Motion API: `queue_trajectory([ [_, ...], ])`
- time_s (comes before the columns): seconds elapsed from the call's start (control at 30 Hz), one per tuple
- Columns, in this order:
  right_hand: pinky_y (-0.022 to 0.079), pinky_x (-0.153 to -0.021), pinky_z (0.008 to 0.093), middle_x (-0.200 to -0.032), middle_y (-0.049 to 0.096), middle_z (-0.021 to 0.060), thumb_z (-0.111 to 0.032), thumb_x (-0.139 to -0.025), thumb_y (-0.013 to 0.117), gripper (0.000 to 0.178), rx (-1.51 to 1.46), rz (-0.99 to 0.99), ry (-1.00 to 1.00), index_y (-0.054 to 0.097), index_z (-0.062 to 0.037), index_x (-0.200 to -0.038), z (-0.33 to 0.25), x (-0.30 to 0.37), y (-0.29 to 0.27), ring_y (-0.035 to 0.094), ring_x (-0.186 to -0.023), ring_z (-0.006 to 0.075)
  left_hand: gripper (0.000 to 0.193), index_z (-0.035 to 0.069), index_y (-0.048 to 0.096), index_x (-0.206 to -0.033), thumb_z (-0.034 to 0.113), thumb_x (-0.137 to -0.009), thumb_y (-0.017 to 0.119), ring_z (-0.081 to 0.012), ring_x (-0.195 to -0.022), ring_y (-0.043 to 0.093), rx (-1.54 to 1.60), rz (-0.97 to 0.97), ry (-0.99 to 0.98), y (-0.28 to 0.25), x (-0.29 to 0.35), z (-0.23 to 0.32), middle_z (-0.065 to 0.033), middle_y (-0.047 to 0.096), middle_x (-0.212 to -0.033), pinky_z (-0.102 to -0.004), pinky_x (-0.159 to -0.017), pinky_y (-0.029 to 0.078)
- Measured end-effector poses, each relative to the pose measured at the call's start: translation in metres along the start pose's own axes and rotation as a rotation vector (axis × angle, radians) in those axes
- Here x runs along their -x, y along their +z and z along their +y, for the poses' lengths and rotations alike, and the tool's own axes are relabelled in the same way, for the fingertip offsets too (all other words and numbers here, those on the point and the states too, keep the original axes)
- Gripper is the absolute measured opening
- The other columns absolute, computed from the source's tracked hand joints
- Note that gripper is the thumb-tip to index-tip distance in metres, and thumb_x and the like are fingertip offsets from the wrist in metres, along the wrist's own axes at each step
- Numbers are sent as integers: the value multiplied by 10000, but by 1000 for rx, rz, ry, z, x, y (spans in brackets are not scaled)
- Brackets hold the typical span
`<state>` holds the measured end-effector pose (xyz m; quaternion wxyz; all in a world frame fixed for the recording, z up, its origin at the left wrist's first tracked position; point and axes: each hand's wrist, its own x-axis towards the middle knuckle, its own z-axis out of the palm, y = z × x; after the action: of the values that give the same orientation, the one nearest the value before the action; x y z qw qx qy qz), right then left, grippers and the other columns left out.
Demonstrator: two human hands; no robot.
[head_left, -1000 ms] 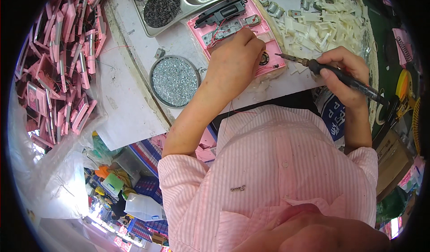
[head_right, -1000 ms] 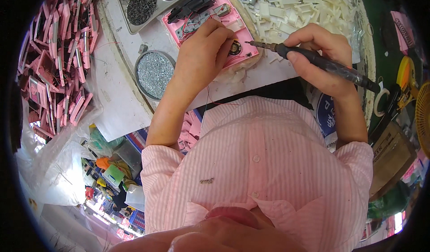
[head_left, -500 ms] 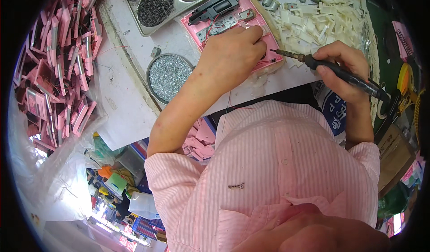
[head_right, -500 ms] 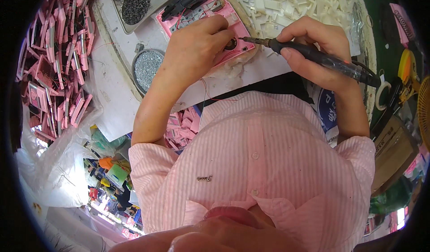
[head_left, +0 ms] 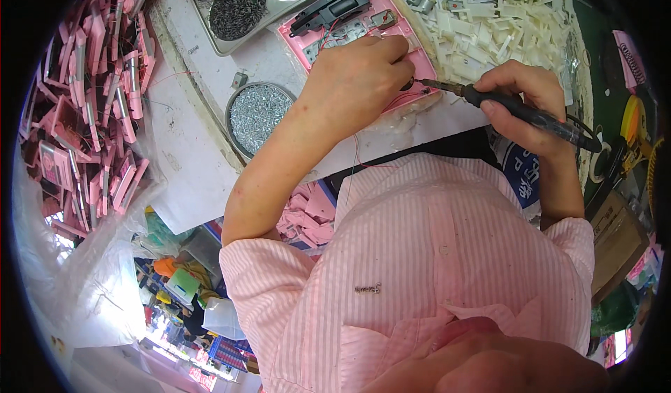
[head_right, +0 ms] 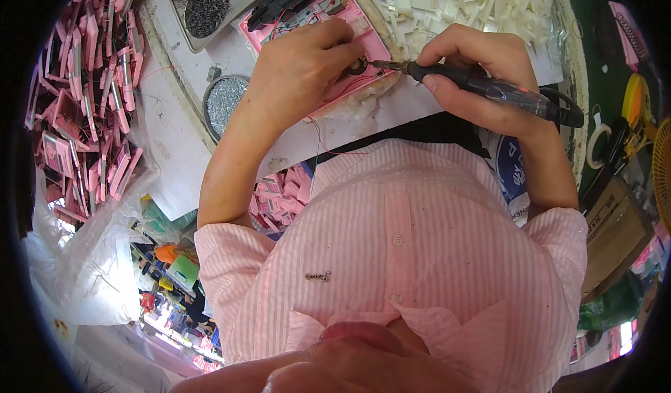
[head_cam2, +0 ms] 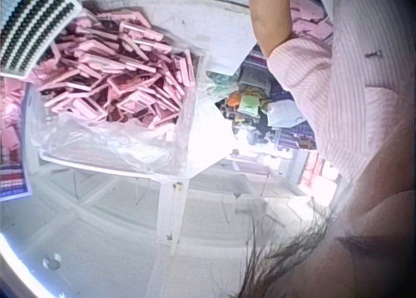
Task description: Assembling a toy calculator by soldering wires to a circuit board and securing the plastic casing with screws using an electric screwdriver.
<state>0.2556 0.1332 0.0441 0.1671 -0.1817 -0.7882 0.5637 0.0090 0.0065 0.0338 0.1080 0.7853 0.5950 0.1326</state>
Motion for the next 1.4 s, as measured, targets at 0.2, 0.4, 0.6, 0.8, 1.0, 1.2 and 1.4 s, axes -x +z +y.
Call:
queue_trajectory([
  [0.2, 315, -503, 231, -614, 580, -16, -87, -855, 710, 185, 2, -18, 22, 676, -1, -1015, 3, -3, 2, 471, -529, 33, 217, 155, 717, -996, 158, -782, 680, -197, -898, 672, -80, -17, 53, -1, 0, 1, 27, 635, -988, -335, -661, 555],
  [0.4, 335, -531, 210, -622, 593, -17, -91, -867, 700, 193, -26, -17, 87, 670, 2, -1034, -2, -4, -1, 489, -542, 31, 165, 153, 682, -913, 157, -748, 680, -173, -860, 652, -84, 31, 113, 5, 0, -2, 30, 588, -905, -320, -588, 542],
  [0.6, 418, -699, 173, -943, 688, 15, -110, -889, 706, 223, -18, 378, 200, 678, -6, -1084, -4, 53, -64, 598, -816, 46, 138, 146, 651, -865, 150, -731, 686, -169, -832, 637, -94, 60, 182, 6, -3, -5, 21, 559, -863, -320, -576, 539],
  [0.8, 446, -706, 189, -991, 670, 27, -59, -959, 651, 143, 94, 1250, 81, 697, -3, -1082, 24, 152, -196, 587, -821, 72, 124, 93, 658, -864, 121, -744, 646, -225, -817, 651, -68, 35, 183, 4, 0, -3, -21, 635, -975, -357, -624, 559],
  [1.0, 344, -582, 217, -750, 584, -37, -84, -909, 702, 109, 346, 1525, -18, 728, -2, -977, 22, 173, -224, 481, -650, 60, 134, 63, 671, -950, 53, -818, 693, -310, -796, 660, 139, 169, -109, 1, -11, 14, -86, 647, -973, -402, -652, 542],
  [1.2, 400, -592, 225, -781, 638, 4, -181, -914, 767, 264, 176, 1287, 168, 691, -22, -1111, 81, 129, -249, 561, -685, 84, 149, 76, 670, -978, 57, -835, 705, -316, -785, 658, 166, 167, -119, 12, -5, 13, -113, 652, -892, -417, -668, 534],
  [1.4, 340, -474, 180, -788, 507, 11, -204, -1026, 578, 344, -978, 896, 122, 545, -5, -1305, 45, 103, -103, 408, -613, 51, 288, 45, 615, -1149, 41, -866, 667, -313, -819, 680, 541, 174, -355, 9, 26, 18, -134, 690, -951, -406, -719, 539],
])
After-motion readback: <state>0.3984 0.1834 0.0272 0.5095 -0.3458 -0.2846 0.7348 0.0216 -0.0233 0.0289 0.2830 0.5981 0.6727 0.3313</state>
